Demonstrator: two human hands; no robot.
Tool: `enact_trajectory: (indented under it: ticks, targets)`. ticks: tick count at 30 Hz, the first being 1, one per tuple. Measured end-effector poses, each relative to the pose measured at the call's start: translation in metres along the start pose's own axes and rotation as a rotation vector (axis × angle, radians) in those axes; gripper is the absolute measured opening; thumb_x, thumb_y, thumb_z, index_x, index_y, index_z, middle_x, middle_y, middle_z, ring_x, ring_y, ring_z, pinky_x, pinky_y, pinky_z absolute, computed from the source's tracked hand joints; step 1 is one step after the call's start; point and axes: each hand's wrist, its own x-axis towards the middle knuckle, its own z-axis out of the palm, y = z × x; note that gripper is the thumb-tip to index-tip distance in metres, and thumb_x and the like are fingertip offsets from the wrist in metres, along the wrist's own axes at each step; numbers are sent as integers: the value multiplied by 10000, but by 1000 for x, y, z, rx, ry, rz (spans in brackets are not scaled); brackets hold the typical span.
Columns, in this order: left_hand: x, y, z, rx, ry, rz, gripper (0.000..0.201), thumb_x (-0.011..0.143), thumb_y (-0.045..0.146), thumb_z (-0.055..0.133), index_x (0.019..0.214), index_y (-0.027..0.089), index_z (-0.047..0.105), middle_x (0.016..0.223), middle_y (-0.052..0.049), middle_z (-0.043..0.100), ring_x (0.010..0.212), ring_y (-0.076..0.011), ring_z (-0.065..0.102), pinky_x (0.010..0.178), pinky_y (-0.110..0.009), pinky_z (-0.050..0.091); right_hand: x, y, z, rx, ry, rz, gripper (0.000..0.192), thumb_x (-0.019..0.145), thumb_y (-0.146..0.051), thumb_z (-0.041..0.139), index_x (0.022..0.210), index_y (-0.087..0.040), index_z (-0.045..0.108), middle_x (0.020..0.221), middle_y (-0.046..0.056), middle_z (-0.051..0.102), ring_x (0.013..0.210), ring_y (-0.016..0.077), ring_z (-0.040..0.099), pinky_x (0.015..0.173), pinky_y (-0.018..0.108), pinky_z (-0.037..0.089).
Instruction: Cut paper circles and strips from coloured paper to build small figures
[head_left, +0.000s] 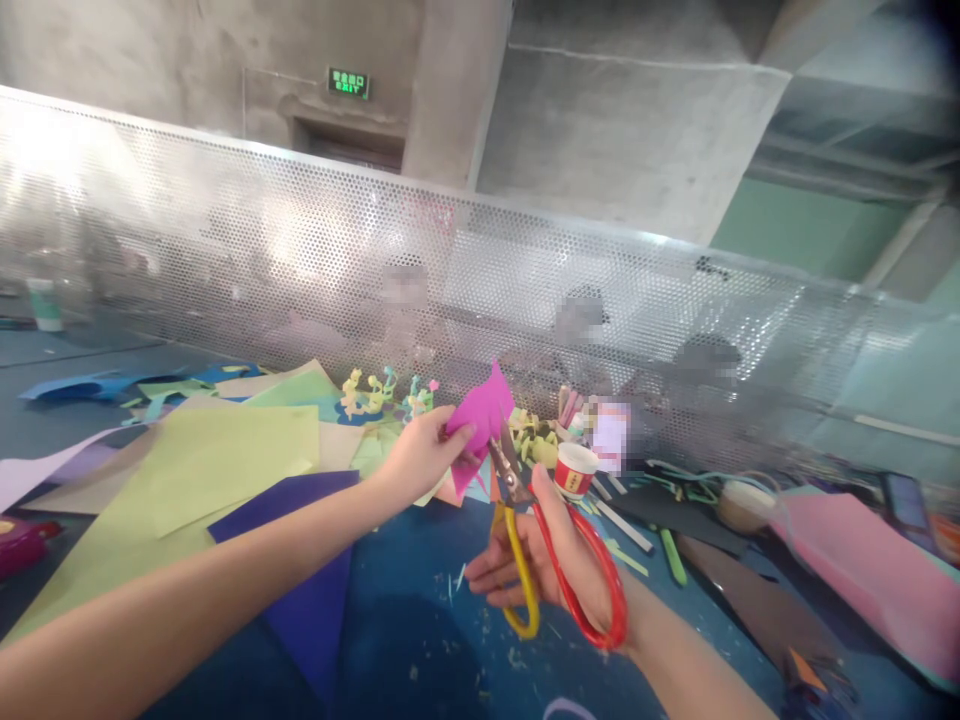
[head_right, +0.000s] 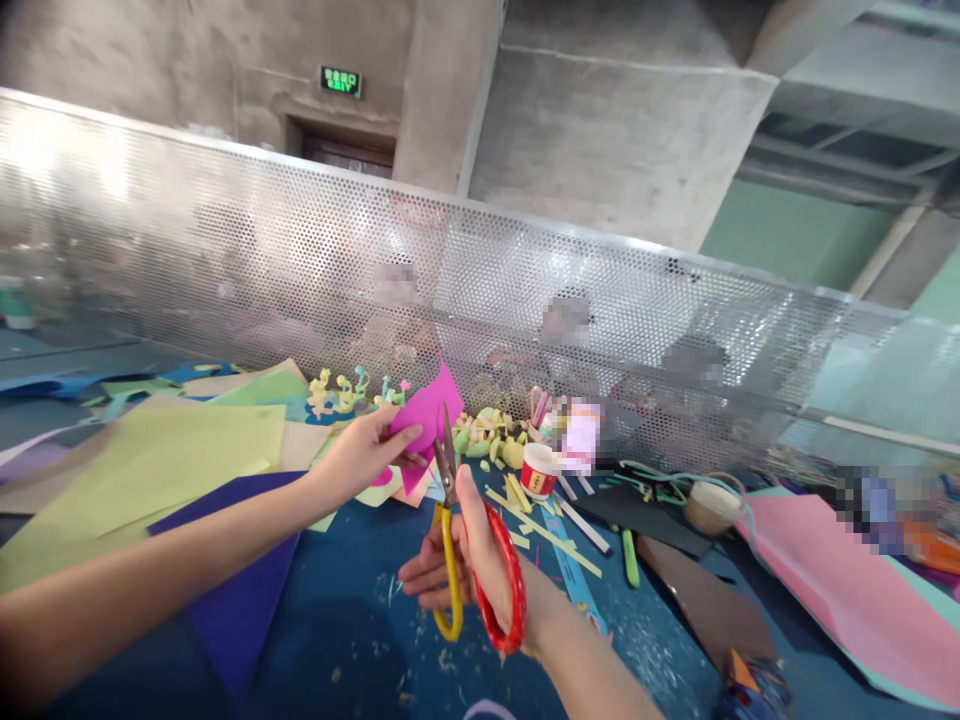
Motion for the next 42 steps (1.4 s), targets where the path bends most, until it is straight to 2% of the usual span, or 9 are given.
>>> enact_trajectory:
  ticks: [7,11,18,27,33,38,42]
  targets:
    - [1,-2,3,-222,-188,-63,207,790,335,547,773,140,615,731,-25,641,680,-132,587,664,-244,452,8,4,-2,-116,145,-80,663,674,-814,258,569,-192,462,782,130,682,781,245,656,784,382,490]
    - [0,4,1,-296,-249,-66,181,784,305,566,746,134,612,709,-9,624,659,-105,568,669,-223,446,17,13,-11,-150,133,-155,672,683,-808,254,610,-182,487,795,122,686,812,256,659,780,380,492]
    - [-1,9,0,-305,-248,-53,165,779,293,574,744,135,608,704,-2,620,648,-99,554,649,-212,431,21,19,-13,-140,149,-204,644,738,-758,266,672,-165,506,757,117,682,775,246,660,757,375,497]
    - [-2,11,-1,-289,-269,-29,187,786,307,571,785,125,613,748,-23,634,675,-111,558,659,-220,426,20,18,-19,-154,55,-236,624,733,-757,289,619,-181,499,800,107,680,803,247,655,786,388,501]
    - [-3,9,0,-280,-291,15,180,802,302,555,780,130,602,732,-14,615,658,-105,540,641,-213,412,21,19,-21,-177,78,-251,583,751,-735,299,615,-202,492,810,101,678,815,247,652,790,382,498]
    - [-2,11,-2,-237,-292,2,190,795,314,559,767,130,598,732,-13,614,666,-115,543,641,-221,411,17,20,-17,-226,77,-311,549,791,-700,263,651,-204,451,697,49,636,735,219,642,727,350,496]
    - [-3,14,-2,-260,-301,-33,199,786,323,569,806,129,611,783,-32,639,708,-129,567,675,-231,427,11,18,-12,-267,93,-324,552,803,-696,222,649,-205,423,509,-30,471,537,171,596,576,287,465]
